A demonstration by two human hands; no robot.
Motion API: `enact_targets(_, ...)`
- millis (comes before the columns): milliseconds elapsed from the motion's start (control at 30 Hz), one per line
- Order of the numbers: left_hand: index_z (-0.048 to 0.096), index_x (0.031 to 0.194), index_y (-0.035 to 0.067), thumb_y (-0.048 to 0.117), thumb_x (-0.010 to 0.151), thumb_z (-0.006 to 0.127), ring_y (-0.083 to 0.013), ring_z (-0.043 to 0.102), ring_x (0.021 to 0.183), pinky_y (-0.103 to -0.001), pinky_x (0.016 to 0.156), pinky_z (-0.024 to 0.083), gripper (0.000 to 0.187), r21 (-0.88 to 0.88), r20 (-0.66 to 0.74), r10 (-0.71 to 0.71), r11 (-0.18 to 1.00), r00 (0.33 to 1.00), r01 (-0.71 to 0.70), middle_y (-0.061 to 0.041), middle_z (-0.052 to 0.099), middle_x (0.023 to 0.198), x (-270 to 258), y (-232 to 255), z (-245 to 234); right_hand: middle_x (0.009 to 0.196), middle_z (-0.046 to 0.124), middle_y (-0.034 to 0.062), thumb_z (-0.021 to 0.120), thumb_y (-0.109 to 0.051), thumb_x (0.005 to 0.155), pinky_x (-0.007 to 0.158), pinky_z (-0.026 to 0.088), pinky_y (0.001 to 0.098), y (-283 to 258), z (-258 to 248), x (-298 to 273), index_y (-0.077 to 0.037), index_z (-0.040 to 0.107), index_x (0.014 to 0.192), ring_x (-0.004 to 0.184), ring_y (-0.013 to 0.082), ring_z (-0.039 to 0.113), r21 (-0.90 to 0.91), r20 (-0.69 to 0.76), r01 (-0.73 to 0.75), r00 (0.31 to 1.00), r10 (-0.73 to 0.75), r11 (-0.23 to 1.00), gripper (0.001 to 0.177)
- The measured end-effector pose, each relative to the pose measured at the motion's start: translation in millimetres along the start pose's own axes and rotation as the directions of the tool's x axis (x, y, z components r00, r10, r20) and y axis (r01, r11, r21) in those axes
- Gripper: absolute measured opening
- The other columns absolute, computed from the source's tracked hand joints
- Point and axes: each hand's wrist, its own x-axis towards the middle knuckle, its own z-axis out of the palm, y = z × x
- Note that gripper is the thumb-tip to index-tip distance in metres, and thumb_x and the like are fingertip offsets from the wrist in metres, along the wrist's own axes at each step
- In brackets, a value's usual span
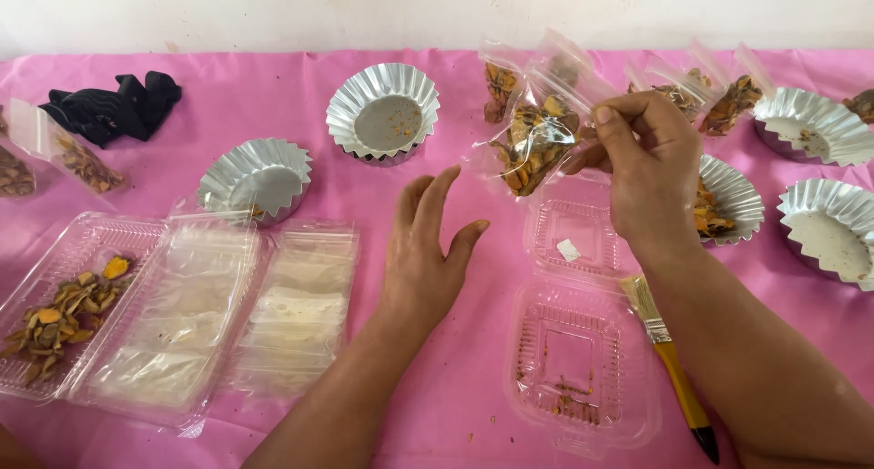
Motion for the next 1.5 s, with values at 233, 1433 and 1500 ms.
enact_targets(233, 0.069, 0.127, 0.005, 0.006, 0.101, 0.059, -0.0202, 0.074, 0.100, -0.032, 0.089, 0.062, 0.028, -0.488, 0.338, -0.474, 0.651, 0.813, 0.582, -0.012, 0.072, 0.109, 1.9, -16.8, 10.3, 0.093, 0.064, 0.0260, 0.060, 0.005, 0.110, 0.063, 0.066, 0.0452, -6.5, 13.0, -14.9, 0.012, 0.062, 0.114, 0.067, 0.0357, 0.073, -0.108, 0.101, 0.265, 0.962, -0.254, 0.958, 0.009)
enact_targets(1433, 0.055, 0.145, 0.005, 0.042, 0.103, 0.059, -0.0309, 0.056, 0.129, -0.053, 0.106, 0.050, 0.056, -0.816, 0.518, -0.421, 0.018, 0.744, 0.578, -0.016, 0.060, 0.137, 16.9, -22.7, -6.7, 0.088, 0.068, 0.0094, 0.062, -0.002, 0.109, 0.066, 0.063, 0.0281, -6.3, 10.0, -12.0, -0.001, 0.063, 0.111, 0.071, 0.0206, 0.074, -0.057, 0.135, -0.015, 0.991, 0.022, 0.998, 0.003)
enact_targets(1500, 0.062, 0.132, 0.002, 0.037, 0.102, 0.054, -0.0303, 0.064, 0.124, -0.046, 0.099, 0.056, 0.047, -0.734, 0.661, -0.346, -0.116, 0.665, 0.669, -0.018, 0.066, 0.132, 21.4, -19.4, -14.2, 0.094, 0.066, 0.0207, 0.058, 0.011, 0.108, 0.069, 0.071, 0.0347, -12.4, 1.7, -6.7, 0.006, 0.063, 0.109, 0.074, 0.0266, 0.072, -0.232, 0.134, -0.034, 0.989, 0.067, 0.972, 0.007)
